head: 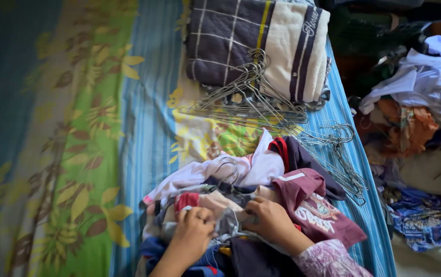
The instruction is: The person gathers clothes from the floor and places them on a bed, then sorts through a large pile of garments and attaches some to wire hangers.
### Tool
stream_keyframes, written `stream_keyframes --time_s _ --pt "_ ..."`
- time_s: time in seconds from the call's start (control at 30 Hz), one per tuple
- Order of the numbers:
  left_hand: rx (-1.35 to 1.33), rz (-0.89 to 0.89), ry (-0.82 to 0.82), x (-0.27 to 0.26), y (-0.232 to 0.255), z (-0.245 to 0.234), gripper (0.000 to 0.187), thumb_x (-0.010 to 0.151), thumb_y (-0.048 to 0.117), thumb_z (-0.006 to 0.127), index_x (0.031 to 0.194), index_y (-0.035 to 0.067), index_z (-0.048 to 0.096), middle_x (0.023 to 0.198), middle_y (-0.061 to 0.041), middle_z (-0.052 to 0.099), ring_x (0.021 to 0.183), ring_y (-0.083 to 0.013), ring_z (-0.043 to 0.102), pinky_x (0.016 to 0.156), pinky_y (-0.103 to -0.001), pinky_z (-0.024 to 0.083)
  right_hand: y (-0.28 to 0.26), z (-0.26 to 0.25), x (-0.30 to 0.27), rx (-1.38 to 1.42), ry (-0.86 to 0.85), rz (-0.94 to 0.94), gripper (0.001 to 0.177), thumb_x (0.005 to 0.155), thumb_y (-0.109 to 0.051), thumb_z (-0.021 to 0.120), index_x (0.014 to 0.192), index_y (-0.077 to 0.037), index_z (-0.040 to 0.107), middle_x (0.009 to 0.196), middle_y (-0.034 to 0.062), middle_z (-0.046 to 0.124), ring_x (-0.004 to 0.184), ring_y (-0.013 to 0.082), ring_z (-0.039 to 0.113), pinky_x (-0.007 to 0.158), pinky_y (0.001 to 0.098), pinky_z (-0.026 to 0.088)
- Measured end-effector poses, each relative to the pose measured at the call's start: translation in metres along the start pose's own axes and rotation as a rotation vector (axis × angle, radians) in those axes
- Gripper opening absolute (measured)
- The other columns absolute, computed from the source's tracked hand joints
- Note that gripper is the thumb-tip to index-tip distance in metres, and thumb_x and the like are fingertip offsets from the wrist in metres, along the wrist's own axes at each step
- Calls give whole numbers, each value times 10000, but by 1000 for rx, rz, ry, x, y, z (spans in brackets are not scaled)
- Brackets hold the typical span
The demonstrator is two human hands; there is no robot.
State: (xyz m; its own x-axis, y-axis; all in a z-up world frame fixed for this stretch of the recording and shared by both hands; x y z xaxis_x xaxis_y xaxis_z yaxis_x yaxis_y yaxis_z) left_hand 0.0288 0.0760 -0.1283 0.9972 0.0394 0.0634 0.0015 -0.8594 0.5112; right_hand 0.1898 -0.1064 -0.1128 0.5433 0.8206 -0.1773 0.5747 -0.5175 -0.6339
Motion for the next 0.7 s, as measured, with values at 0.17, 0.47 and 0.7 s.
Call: stream_keyframes --time_s 0.17,0.47,0.7 --pt "12 -76 -316 -27 3 9 224 841 315 570 899 126 676 1028 -121 672 1080 -349 585 946 -572 370 4 22 -12 -120 122 309 291 946 -392 654 915 -104 681 945 141 688 898 350 666 809 463 518" --pt "188 -241 53 47 -5 15 566 696 361 725 1198 161 556 1221 -90 559 1187 -328 485 942 -591 336 3 -2 -14 -301 192 218 576 656 -372 799 1166 -163 632 1060 156 609 1014 367 585 820 450 507" --pt "244 -161 -38 22 3 42 443 775 111 600 1211 182 571 1132 -97 660 1087 -299 603 982 -664 300 10 5 -31 -292 264 163 235 828 -210 601 1007 -58 587 1060 164 654 932 385 642 773 489 505"
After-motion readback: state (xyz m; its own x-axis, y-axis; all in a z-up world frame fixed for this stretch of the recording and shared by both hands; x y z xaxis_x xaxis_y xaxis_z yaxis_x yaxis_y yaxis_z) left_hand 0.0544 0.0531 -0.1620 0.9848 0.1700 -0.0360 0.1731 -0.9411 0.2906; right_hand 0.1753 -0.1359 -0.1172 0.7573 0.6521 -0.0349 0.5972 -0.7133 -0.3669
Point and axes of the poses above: each hand's wrist, its own x-axis towards the middle knuckle, its own z-axis out of the palm, y = z × x, the point moved 1 cm from there along x, towards the middle knuckle
